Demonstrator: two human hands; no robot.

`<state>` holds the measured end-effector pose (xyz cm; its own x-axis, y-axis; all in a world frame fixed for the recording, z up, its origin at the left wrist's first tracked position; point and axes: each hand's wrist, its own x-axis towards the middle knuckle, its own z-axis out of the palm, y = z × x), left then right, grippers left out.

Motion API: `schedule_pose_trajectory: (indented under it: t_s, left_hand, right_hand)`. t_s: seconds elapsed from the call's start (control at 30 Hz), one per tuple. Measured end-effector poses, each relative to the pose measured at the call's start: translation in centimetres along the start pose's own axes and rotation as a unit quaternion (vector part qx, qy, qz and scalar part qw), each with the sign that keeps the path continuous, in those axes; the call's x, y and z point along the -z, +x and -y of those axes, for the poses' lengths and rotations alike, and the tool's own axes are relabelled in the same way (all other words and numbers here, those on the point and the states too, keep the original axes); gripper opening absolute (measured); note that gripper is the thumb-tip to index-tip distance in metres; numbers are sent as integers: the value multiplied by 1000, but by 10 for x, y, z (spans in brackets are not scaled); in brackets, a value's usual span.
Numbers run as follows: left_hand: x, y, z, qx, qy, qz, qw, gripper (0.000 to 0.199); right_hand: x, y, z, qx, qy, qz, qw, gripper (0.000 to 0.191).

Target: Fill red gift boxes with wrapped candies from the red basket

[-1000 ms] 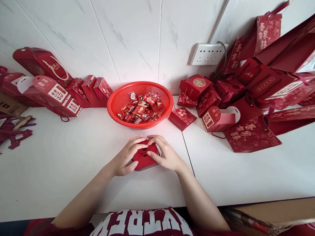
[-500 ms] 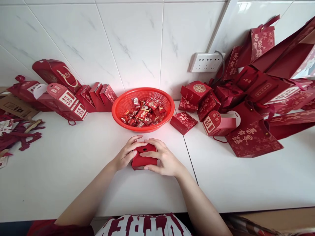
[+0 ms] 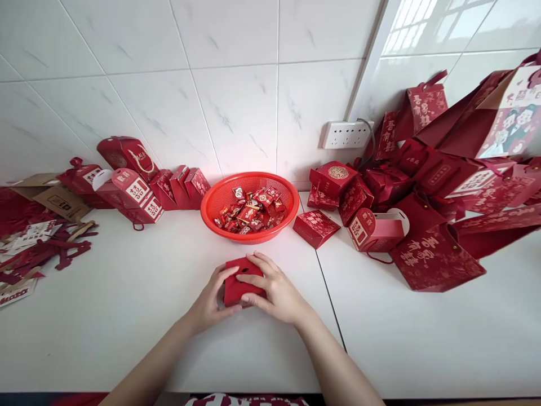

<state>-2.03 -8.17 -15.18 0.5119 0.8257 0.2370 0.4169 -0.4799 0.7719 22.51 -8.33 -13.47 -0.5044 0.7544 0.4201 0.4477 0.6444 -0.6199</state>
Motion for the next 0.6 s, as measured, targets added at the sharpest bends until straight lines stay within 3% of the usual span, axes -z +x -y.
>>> schedule_pose_trajectory:
  t_s: [0.17,0.27,0.33,0.43,0.5,0.6]
  left_hand:
    - [-4,-45,2,-7,100,-67,993,63]
    - [17,-58,5,-10,113,-129,985,59]
    - [45,-54,4,25,111,-203,972,57]
    - [107,-34,0,79,41,-350,932,59]
    - [154,-16,1,83,15,-408,909,60]
    - [218,11,13,34,34,-513,857,66]
  right_hand:
    - [-6,0,20,34,-25,24,999,56]
    - [-9,-2,26,57,-50,-7,997,49]
    - [-9,-4,26,58,-58,-29,996,42]
    - [-9,-6,23,41,-61,-45,996,37]
    - [-10,-7,21,31,-58,-46,997,34]
    - [-13,-6,19,27,-54,-44,997,30]
